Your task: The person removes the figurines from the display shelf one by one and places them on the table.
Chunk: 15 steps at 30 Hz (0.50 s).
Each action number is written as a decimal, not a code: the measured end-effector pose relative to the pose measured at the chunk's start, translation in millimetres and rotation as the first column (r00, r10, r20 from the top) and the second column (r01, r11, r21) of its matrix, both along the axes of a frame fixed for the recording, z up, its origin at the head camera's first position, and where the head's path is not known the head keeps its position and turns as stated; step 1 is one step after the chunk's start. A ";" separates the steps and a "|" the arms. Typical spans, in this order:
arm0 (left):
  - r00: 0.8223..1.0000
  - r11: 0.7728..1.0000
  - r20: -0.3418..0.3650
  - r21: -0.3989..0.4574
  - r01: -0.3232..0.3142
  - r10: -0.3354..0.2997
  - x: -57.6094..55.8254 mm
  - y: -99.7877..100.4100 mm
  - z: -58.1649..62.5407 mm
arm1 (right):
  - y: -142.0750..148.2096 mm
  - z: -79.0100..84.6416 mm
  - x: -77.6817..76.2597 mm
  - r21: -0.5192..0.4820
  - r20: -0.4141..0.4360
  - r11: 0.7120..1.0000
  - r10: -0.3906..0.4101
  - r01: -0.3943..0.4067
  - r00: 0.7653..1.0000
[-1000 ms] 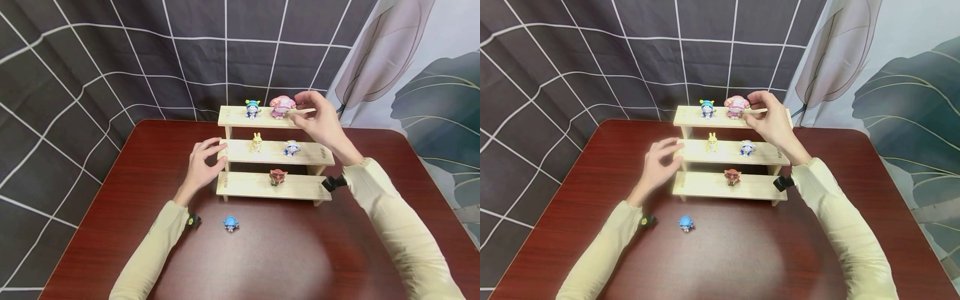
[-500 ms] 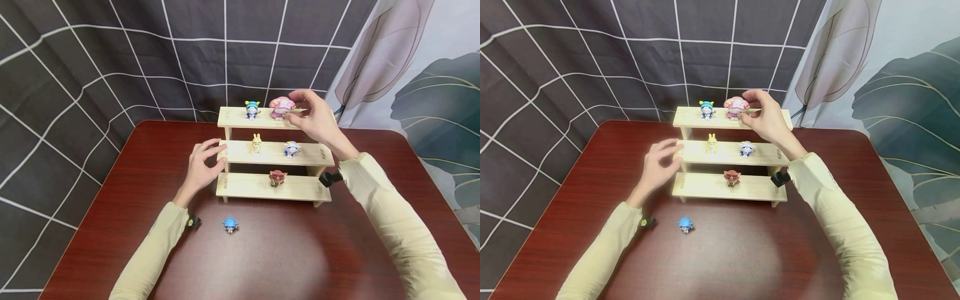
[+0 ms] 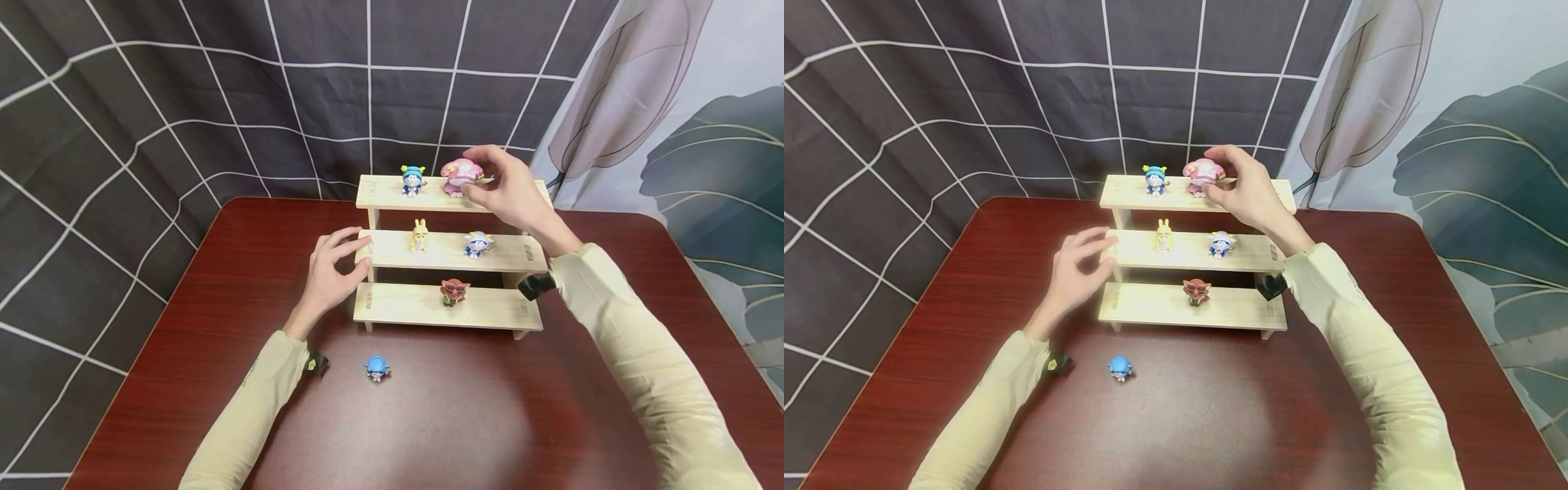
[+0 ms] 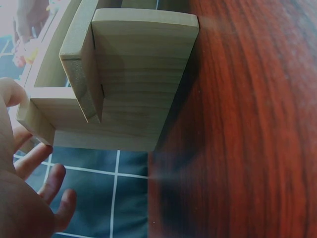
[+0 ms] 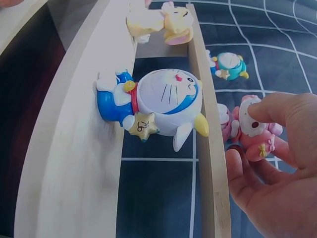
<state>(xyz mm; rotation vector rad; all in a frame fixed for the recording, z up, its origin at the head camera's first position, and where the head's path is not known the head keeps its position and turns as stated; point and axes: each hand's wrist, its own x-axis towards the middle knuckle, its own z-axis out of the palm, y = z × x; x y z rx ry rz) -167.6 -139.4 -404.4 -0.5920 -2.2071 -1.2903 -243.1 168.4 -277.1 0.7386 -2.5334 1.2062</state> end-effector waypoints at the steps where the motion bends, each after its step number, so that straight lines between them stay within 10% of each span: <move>1: 1.000 1.000 0.000 0.001 -0.001 0.001 0.1 0.0 0.0 | -0.3 0.3 -0.5 0.004 -0.001 1.000 0.001 -0.001 1.000; 15: 1.000 1.000 -0.020 0.008 0.007 -0.007 -1.1 -0.6 -1.4 | -1.0 3.0 -2.2 0.072 0.006 0.997 -0.021 0.021 1.000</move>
